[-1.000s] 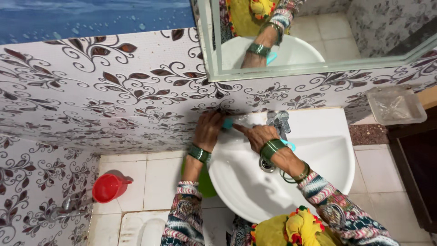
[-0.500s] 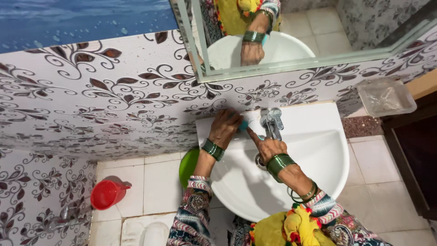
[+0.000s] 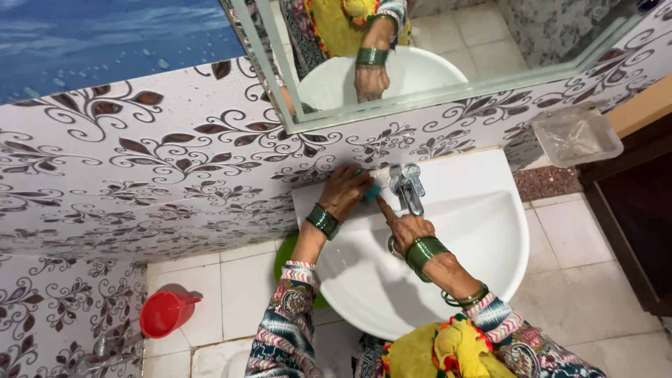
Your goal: The person cleans a sink by hand using a toothbrush, scrubbing around the base of the faucet and the edges of the drain.
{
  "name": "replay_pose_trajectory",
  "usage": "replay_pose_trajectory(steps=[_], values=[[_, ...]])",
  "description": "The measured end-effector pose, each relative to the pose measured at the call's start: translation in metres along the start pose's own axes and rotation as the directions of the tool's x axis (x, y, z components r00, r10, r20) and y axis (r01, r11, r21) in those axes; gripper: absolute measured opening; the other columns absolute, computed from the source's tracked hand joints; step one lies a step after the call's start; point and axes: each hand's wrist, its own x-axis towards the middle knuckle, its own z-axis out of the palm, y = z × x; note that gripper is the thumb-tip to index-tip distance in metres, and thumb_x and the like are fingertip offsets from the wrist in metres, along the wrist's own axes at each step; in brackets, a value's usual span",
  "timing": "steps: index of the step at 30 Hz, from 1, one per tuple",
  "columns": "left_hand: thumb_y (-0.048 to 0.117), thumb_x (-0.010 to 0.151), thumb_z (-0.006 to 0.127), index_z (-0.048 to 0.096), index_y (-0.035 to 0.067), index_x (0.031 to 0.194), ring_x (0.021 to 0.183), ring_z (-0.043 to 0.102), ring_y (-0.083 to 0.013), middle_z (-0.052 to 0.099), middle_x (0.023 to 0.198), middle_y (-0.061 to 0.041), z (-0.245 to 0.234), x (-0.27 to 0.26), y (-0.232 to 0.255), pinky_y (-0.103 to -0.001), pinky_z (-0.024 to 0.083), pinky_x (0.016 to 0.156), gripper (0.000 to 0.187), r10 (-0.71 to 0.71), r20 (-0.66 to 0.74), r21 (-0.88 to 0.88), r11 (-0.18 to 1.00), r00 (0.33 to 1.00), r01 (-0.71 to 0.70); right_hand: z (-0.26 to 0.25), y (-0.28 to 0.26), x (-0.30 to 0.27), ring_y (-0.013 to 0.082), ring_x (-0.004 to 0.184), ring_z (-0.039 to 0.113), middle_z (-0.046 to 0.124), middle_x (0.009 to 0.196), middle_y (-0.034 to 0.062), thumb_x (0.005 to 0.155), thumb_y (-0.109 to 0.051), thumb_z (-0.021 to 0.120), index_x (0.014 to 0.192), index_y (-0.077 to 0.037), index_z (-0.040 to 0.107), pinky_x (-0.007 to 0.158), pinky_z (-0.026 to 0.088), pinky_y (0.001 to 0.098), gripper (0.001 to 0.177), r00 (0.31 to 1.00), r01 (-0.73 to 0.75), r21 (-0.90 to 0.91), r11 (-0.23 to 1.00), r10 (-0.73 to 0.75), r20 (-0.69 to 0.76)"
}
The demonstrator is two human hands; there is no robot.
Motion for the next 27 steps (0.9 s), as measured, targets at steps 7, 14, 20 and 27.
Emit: replay_pose_trajectory(steps=[7,14,20,27], values=[[0.007,0.076,0.069,0.075,0.010,0.113,0.121,0.057,-0.0236,0.067,0.115,-0.002,-0.015,-0.031,0.026,-0.038,0.050,0.101,0.037,0.097,0.060,0.025,0.995,0.993,-0.099,0.007,0.000,-0.038,0.0379,0.065,0.071,0.073,0.080,0.0162,0.085,-0.005,0.059,0.160,-0.032,0.019,0.058,0.056,0.0491,0.089,0.996,0.085,0.117,0.989,-0.081,-0.038],[0.011,0.084,0.069,0.074,0.012,0.103,0.121,0.057,-0.0242,0.064,0.115,-0.001,0.018,0.023,-0.018,-0.041,0.048,0.108,0.020,0.172,0.147,0.069,0.981,0.974,-0.183,-0.021,-0.008,-0.002,0.0408,0.070,0.071,0.073,0.084,0.0206,0.083,-0.003,0.056,0.164,-0.022,0.011,0.066,0.057,0.0512,0.094,1.000,-0.015,0.147,0.989,0.013,0.009],[0.004,0.081,0.068,0.075,0.015,0.113,0.123,0.056,-0.0213,0.065,0.119,0.001,-0.001,0.001,0.021,-0.038,0.045,0.112,0.033,0.235,0.033,-0.070,0.970,0.971,-0.232,0.029,0.004,-0.033,0.0431,0.070,0.071,0.072,0.090,0.0229,0.083,-0.005,0.057,0.161,-0.019,0.009,0.061,0.057,0.0541,0.092,0.992,0.087,0.218,0.972,-0.063,-0.112],[0.005,0.081,0.069,0.074,0.010,0.101,0.121,0.056,-0.0276,0.066,0.116,-0.003,0.002,0.038,-0.005,-0.039,0.049,0.108,0.020,0.273,0.094,-0.016,0.962,0.957,-0.273,0.019,-0.005,-0.004,0.0437,0.062,0.067,0.069,0.068,0.0227,0.099,-0.018,0.052,0.161,-0.016,0.013,0.061,0.055,0.0548,0.074,0.997,0.001,0.266,0.964,0.021,-0.081]])
